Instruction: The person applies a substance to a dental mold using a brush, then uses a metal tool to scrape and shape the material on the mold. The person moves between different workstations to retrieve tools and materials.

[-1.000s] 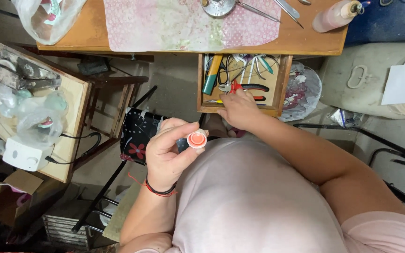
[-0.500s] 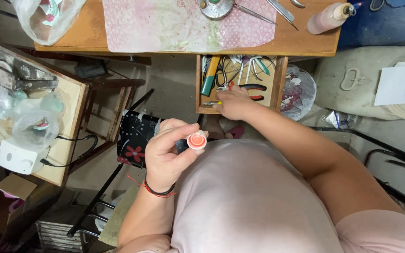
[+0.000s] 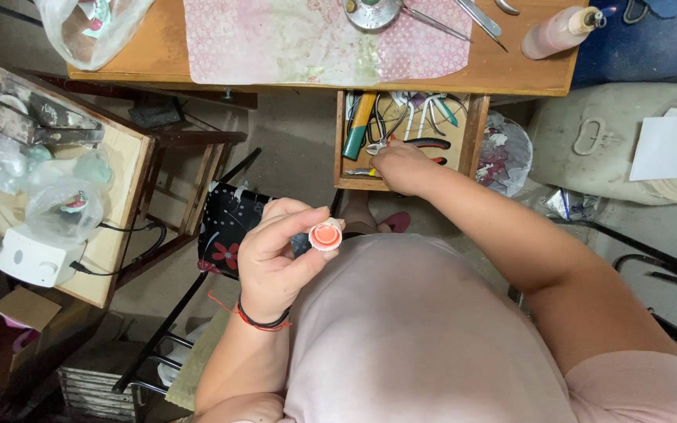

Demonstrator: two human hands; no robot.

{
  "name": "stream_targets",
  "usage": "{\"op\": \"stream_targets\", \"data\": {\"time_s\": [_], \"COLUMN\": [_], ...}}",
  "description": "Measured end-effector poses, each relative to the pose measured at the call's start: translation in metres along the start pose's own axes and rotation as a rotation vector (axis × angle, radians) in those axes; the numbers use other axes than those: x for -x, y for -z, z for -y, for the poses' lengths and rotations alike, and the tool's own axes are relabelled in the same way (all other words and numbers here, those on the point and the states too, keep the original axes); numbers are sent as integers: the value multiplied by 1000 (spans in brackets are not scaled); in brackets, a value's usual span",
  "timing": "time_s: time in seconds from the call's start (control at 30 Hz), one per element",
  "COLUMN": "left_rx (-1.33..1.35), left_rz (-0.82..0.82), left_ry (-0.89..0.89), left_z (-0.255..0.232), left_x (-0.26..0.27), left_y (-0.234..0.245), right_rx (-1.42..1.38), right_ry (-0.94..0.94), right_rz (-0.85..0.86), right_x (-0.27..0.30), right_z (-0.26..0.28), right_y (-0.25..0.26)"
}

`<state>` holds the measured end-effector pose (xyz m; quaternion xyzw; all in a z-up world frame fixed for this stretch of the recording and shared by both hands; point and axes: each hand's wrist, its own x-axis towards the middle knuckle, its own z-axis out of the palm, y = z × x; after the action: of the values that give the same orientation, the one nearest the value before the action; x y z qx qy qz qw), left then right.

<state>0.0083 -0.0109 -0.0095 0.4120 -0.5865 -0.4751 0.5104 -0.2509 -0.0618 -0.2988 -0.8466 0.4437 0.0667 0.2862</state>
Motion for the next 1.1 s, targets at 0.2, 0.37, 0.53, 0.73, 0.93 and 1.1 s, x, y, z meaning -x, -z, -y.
{"op": "stream_targets", "data": {"time_s": [0.2, 0.37, 0.53, 0.73, 0.93, 1.1], "left_rx": [-7, -8, -20, -5, 3, -7], "left_rz": [1, 21, 27, 14, -1, -4], "left_ry": [9, -1, 3, 13, 28, 32], "left_z": [0, 1, 5, 1, 0, 1], "left_x": [0, 0, 4, 7, 12, 15], "left_y": [2, 1, 3, 5, 3, 2], "right_rx": [-25, 52, -32, -45, -94, -134], "right_ry": [-4, -19, 22, -85, 6, -86], "right_rz": [-82, -133, -133, -178, -154, 258], "right_x": [8, 0, 8, 12, 17, 29], "right_z": [0, -4, -1, 5, 5, 15], "right_y": [0, -15, 1, -3, 73, 165]}}
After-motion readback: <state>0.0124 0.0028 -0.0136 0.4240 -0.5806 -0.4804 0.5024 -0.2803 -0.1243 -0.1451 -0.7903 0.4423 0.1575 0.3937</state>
